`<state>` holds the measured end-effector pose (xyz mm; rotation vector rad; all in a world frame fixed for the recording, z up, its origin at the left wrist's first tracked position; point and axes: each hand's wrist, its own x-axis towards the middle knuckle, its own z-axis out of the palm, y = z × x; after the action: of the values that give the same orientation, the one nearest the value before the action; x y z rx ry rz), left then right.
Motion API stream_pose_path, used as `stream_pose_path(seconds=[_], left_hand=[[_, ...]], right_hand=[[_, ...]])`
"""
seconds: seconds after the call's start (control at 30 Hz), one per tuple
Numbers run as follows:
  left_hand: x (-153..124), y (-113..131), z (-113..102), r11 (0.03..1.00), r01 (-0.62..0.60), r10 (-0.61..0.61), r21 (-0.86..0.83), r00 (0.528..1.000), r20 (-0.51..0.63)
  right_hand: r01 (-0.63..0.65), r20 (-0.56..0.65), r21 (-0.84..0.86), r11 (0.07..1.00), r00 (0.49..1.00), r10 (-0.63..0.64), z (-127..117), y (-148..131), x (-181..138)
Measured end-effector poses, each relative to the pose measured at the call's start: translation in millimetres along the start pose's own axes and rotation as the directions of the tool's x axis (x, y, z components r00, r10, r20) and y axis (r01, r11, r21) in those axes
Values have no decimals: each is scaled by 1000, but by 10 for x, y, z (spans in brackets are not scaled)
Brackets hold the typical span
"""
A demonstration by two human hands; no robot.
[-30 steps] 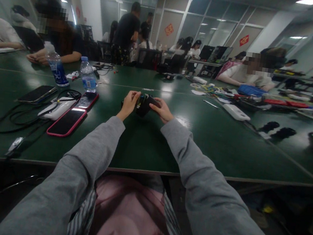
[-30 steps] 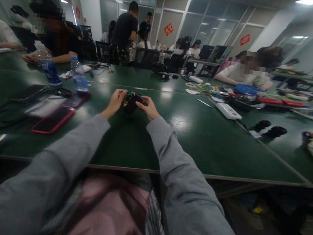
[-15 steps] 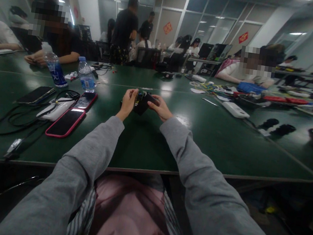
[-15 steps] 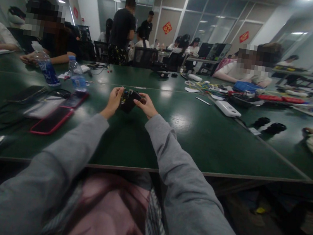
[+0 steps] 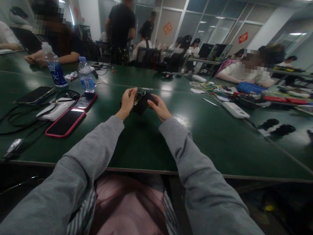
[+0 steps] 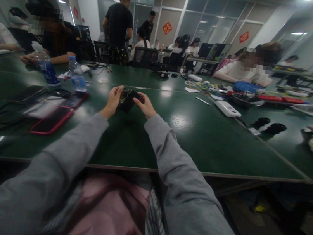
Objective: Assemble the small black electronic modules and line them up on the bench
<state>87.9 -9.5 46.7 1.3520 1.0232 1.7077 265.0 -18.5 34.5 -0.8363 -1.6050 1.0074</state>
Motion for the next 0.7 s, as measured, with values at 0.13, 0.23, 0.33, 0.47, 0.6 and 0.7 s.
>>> stream_pose_path(seconds=[0.13,0.23,0.33,0.47,0.6,0.7], left_hand=[[-8,29,7,1000,-1,1,-10,1000,5],[-10,33,7,1000,-8,8,-13,1000,4],[-11,47,7,1000,-8,8,-2,1000,4],[-35,102,23,1000,8,-7,-26,1000,15],[-109,136,77,996,59,-50,-60,988,144],[-157,111,140,997,44,-29,-65,977,212]], right_hand=[[40,9,-15,999,999,-40,17,-8,7],[36,-14,-4,999,999,-36,42,10,14],[16,-57,10,1000,998,-15,89,24,13],[-25,-124,32,999,992,28,141,28,15],[-41,-256,15,999,966,44,129,42,48],[-11,-316,-63,998,949,-9,114,33,62]])
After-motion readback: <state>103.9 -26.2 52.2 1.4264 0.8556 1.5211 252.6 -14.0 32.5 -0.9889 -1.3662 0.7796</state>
